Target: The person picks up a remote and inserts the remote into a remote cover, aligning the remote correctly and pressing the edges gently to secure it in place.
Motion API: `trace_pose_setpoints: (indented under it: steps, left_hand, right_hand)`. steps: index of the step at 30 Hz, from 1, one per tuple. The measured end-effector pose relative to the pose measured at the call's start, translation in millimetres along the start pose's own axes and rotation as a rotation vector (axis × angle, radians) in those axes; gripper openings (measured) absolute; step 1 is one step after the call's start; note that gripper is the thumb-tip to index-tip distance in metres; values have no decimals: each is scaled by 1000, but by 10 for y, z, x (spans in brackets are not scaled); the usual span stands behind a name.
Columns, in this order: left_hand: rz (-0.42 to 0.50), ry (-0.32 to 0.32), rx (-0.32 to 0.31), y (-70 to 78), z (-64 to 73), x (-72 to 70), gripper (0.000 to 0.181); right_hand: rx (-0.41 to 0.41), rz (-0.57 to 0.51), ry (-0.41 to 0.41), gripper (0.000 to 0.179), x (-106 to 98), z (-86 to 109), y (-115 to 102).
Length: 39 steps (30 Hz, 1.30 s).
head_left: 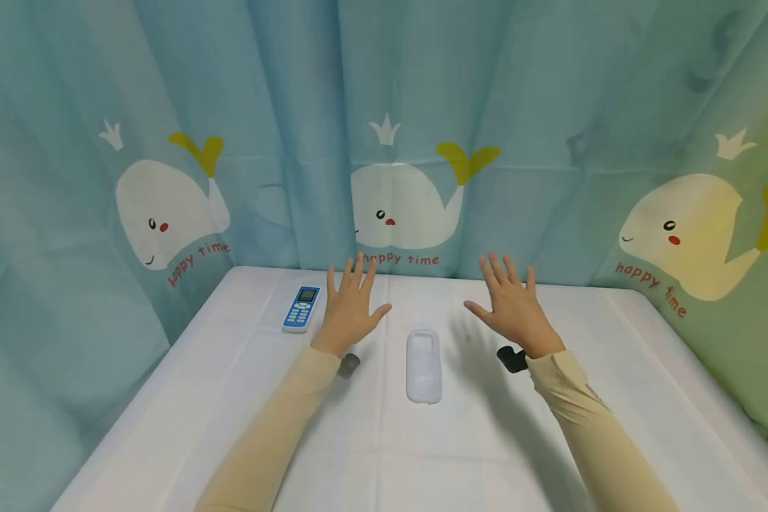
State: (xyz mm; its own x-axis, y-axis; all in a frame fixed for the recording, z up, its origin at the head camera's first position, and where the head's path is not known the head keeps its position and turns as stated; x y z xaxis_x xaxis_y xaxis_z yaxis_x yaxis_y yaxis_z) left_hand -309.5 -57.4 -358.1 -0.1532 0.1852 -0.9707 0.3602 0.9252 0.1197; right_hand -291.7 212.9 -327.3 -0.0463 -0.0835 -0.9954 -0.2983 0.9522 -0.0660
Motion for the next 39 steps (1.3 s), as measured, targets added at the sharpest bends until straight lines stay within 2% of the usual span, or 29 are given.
trace_pose_setpoints:
  steps: [6, 13, 23, 27, 30, 35, 39]
  left_hand:
    - [24, 1, -7, 5, 95, 92, 81]
    - [-9, 53, -59, -105, 128, 74, 80]
    - [-2, 64, -147, -515, 226, 19, 82]
    - [15, 39, -163, -666, 295, 9, 83]
    - [2, 25, -173, -776, 333, 16, 84]
    - [-32, 36, -181, -965, 379, 25, 82]
    - [-59, 15, -189, -1093, 402, 43, 81]
  right_hand:
    - [-23, 6, 8, 84, 144, 30, -116]
    - [-51, 15, 52, 81, 232, -16, -236]
    - [-145, 77, 122, 76, 295, -278, -473]
    - [-174, 88, 125, 75, 298, -414, -602]
    - [-189, 84, 112, 74, 297, -499, -733]
    - [-214, 66, 104, 73, 308, -629, -1007]
    - [-244, 51, 110, 72, 358, -728, -1213]
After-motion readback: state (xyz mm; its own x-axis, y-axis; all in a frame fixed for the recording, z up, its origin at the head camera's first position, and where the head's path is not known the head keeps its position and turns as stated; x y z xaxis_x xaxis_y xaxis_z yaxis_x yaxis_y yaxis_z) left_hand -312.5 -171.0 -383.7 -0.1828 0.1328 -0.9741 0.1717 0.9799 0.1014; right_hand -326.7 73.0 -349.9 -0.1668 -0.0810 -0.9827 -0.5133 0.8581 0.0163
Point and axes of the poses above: each hand's wrist, its own z-axis away from the middle knuckle, its own x-axis out of the palm, y = z × x, the point moved 3 cm from there along -z, towards the middle knuckle, and after that the axes turned 9 degrees about -y, right-handed, at the moved point
